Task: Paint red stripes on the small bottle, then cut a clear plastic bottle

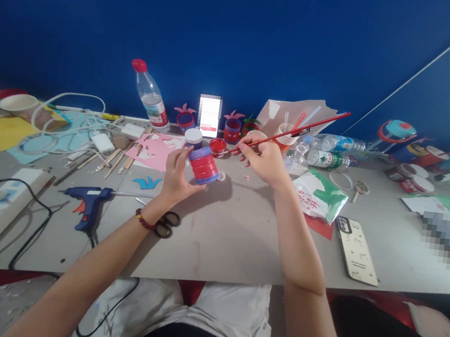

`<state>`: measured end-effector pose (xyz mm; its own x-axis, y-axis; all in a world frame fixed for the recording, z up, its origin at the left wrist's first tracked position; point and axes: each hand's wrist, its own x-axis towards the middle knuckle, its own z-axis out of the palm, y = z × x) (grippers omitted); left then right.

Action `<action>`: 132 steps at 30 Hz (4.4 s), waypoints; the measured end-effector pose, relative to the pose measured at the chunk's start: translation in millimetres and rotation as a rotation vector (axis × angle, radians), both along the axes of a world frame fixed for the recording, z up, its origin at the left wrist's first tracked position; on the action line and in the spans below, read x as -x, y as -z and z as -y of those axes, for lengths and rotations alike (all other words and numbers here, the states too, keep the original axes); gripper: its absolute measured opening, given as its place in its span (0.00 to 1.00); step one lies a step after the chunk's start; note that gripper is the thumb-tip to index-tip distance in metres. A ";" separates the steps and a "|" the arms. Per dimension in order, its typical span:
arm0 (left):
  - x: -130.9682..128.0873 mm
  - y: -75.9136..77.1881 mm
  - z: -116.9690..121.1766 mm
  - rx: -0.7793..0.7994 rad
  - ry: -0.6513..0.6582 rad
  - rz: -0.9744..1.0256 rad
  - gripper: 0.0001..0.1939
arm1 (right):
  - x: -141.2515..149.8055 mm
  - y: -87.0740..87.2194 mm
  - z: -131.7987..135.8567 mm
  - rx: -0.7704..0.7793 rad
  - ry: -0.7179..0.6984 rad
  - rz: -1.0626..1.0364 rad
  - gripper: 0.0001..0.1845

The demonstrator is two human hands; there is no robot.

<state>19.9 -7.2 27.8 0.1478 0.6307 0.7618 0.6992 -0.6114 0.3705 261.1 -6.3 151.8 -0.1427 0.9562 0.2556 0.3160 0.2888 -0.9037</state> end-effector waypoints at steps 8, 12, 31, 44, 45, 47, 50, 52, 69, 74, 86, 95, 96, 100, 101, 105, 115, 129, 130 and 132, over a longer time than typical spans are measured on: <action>-1.9 1.9 -0.8 0.043 -0.069 0.030 0.48 | 4.3 -1.0 6.5 -0.015 -0.038 -0.016 0.16; -2.2 1.3 -1.0 0.014 -0.078 0.019 0.51 | 9.7 3.2 7.7 -0.009 -0.092 -0.014 0.13; -3.5 -0.2 -1.2 0.007 -0.100 0.000 0.51 | 24.2 10.7 7.4 0.002 -0.105 -0.002 0.14; -2.7 -0.9 -0.6 -0.051 -0.090 0.054 0.49 | 4.4 16.3 -7.6 0.004 0.014 -0.013 0.14; -2.9 -0.7 -0.6 -0.038 -0.092 0.062 0.49 | 5.0 16.4 -6.8 0.013 -0.008 -0.032 0.14; -3.4 -0.4 -1.0 -0.011 -0.105 0.070 0.49 | 7.4 17.0 -4.6 0.033 -0.066 -0.057 0.15; -4.1 0.0 -1.9 0.015 -0.133 0.060 0.49 | 12.8 18.1 -0.6 0.055 -0.147 -0.059 0.16; -4.2 0.5 -2.4 0.005 -0.131 0.057 0.49 | 16.7 17.8 1.9 0.058 -0.171 -0.043 0.15; -1.1 1.9 -3.8 0.015 -0.138 0.150 0.50 | -0.5 6.8 -0.4 0.013 -0.007 0.033 0.16; -1.6 1.4 -3.7 0.046 -0.150 0.140 0.50 | 9.9 6.4 6.0 0.063 -0.118 0.025 0.18; -2.6 0.0 -1.6 0.017 -0.197 0.111 0.50 | 12.1 0.0 6.2 0.093 -0.098 0.019 0.17; -0.9 -3.3 -0.9 0.002 -0.154 0.160 0.47 | 2.0 -2.0 1.0 0.110 0.037 0.089 0.14; -1.1 -4.3 -0.6 0.022 -0.155 0.163 0.47 | 1.0 -2.3 0.7 0.110 0.049 0.093 0.13; -2.6 -7.9 1.6 0.096 -0.151 0.158 0.49 | -1.5 -3.7 0.6 0.099 0.069 0.082 0.14; -3.0 -8.4 2.2 0.111 -0.145 0.152 0.49 | -1.7 -3.9 0.8 0.096 0.068 0.080 0.14; -3.1 -7.2 2.2 0.154 -0.113 0.131 0.49 | -1.3 -4.2 1.4 0.090 0.065 0.064 0.17; 0.3 -7.0 0.1 0.122 0.024 0.146 0.51 | -0.9 -9.0 3.8 0.090 0.016 -0.044 0.19; 1.3 -3.6 2.0 0.156 0.005 0.111 0.50 | -0.4 -10.2 6.0 0.085 -0.010 -0.067 0.19; 1.6 -3.7 1.9 0.150 0.014 0.117 0.50 | 0.2 -10.9 6.5 0.085 -0.011 -0.070 0.19; 2.2 -4.1 1.3 0.131 0.064 0.145 0.49 | 1.2 -12.7 7.7 0.083 -0.015 -0.073 0.20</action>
<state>17.7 -8.5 31.9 0.0855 0.7189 0.6898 0.5942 -0.5925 0.5439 259.8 -14.0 164.6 -0.1411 0.9724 0.1859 0.2445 0.2162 -0.9452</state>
